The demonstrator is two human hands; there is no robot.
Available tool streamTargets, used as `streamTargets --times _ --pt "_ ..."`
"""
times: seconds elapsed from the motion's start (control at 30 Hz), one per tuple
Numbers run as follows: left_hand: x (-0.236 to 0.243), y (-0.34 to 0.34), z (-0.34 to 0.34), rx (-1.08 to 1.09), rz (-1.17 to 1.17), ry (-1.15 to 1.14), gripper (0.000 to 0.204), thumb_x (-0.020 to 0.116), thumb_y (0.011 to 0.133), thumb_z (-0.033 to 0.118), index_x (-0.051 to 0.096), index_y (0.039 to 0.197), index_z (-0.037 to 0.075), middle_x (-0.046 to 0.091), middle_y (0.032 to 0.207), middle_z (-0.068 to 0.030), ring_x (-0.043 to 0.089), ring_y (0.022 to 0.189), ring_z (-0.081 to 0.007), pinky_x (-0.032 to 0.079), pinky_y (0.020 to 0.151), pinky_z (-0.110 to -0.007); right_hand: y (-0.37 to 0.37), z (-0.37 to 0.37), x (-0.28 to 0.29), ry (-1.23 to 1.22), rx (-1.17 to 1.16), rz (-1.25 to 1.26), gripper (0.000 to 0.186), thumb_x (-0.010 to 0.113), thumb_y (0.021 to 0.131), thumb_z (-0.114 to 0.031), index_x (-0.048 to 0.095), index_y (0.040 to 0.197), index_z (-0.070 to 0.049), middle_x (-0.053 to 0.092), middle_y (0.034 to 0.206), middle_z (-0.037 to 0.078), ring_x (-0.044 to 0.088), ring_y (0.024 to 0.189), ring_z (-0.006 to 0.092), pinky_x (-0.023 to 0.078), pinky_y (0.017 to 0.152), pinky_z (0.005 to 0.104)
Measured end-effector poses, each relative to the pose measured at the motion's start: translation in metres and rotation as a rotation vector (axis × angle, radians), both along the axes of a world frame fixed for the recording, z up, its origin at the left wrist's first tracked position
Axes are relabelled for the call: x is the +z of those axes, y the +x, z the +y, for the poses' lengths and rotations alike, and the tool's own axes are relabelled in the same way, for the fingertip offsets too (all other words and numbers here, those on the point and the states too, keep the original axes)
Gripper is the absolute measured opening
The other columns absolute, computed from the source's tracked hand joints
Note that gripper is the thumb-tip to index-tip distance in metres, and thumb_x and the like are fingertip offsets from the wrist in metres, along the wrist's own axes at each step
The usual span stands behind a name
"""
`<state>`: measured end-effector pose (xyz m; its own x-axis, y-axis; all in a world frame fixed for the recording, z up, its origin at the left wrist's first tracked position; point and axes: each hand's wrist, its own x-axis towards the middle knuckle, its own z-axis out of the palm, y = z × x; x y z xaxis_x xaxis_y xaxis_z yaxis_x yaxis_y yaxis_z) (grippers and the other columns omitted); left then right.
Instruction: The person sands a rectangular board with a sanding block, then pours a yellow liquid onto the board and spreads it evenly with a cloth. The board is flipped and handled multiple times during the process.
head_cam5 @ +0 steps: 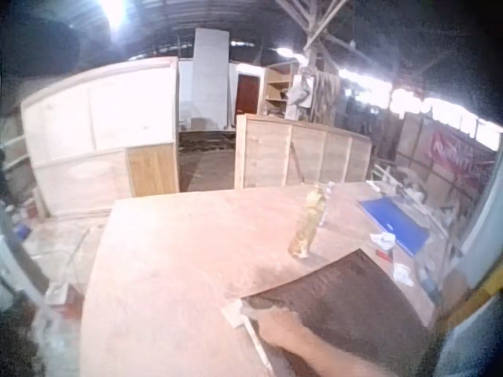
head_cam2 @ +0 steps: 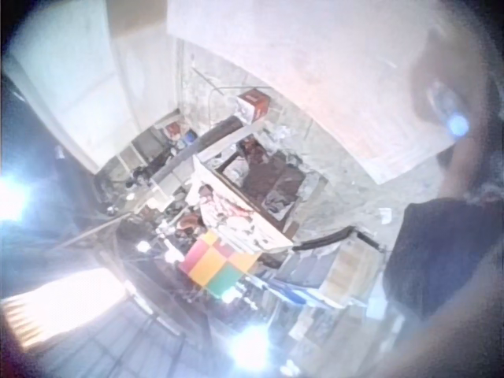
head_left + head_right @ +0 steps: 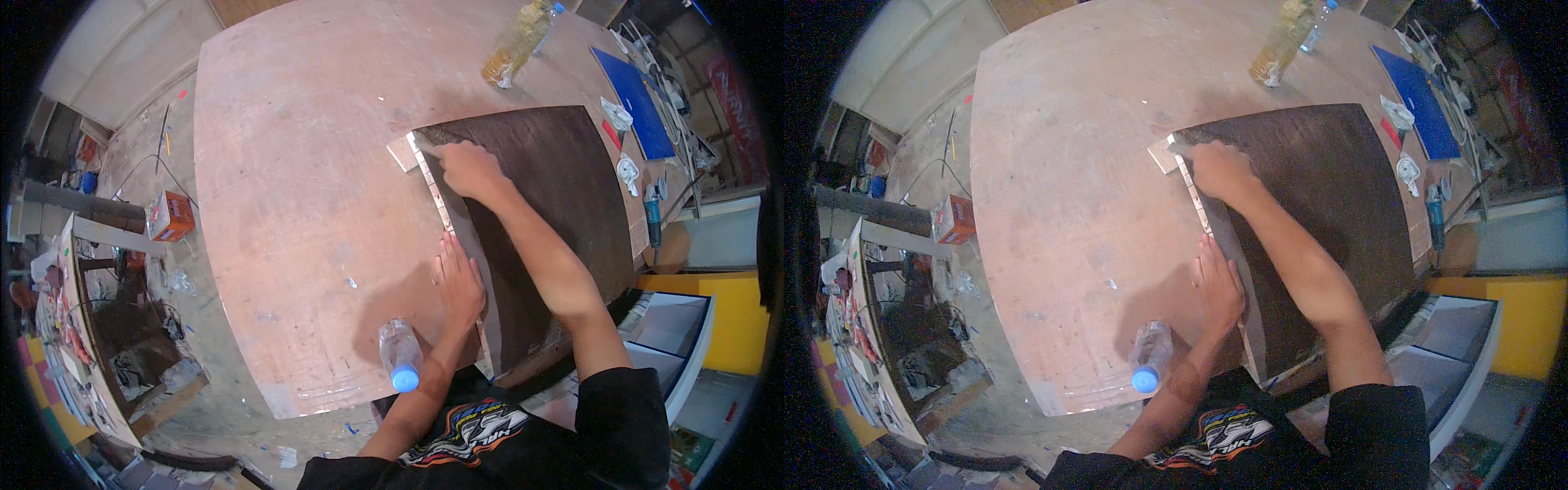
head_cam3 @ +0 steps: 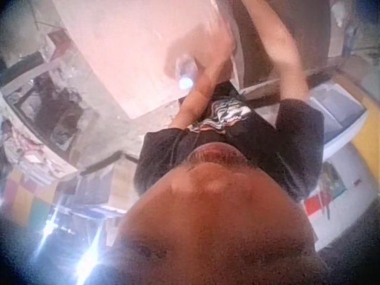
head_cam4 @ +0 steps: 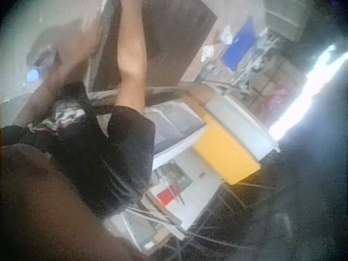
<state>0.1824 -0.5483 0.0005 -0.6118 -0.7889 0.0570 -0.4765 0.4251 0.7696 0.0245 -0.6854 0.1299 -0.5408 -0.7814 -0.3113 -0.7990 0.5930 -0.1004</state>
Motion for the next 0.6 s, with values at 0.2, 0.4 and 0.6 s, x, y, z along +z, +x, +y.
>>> streamTargets --times 0.2,0.4,0.6 --pt "0.001 -0.001 0.001 -0.045 -0.025 0.057 0.064 0.047 0.101 0.018 0.023 0.155 -0.006 0.023 0.163 -0.0214 0.025 0.15 -0.0362 0.022 0.119 -0.05 -0.04 -0.01 -0.011 0.0 -0.147 0.069 0.032 0.053 0.089 -0.013 0.068 0.116 -0.004 0.069 0.112 0.026 0.065 0.108 0.0453 0.052 0.091 0.0552" --pt "-0.006 0.0 0.003 -0.031 -0.038 0.01 0.064 0.048 0.101 0.019 0.023 0.155 -0.005 0.022 0.163 -0.02 0.024 0.15 -0.0343 0.022 0.12 -0.049 0.004 -0.047 -0.017 0.007 0.032 0.055 0.03 0.056 0.087 -0.013 0.07 0.111 -0.002 0.069 0.11 0.026 0.068 0.105 0.043 0.054 0.089 0.0549" --pt "-0.004 0.001 -0.002 -0.025 -0.041 0.004 0.064 0.047 0.101 0.019 0.022 0.155 -0.005 0.021 0.164 -0.0202 0.024 0.15 -0.0347 0.021 0.12 -0.049 -0.009 -0.017 -0.005 -0.036 0.045 0.02 0.031 0.052 0.091 -0.011 0.069 0.117 -0.009 0.069 0.111 0.022 0.067 0.103 0.0439 0.053 0.089 0.0551"
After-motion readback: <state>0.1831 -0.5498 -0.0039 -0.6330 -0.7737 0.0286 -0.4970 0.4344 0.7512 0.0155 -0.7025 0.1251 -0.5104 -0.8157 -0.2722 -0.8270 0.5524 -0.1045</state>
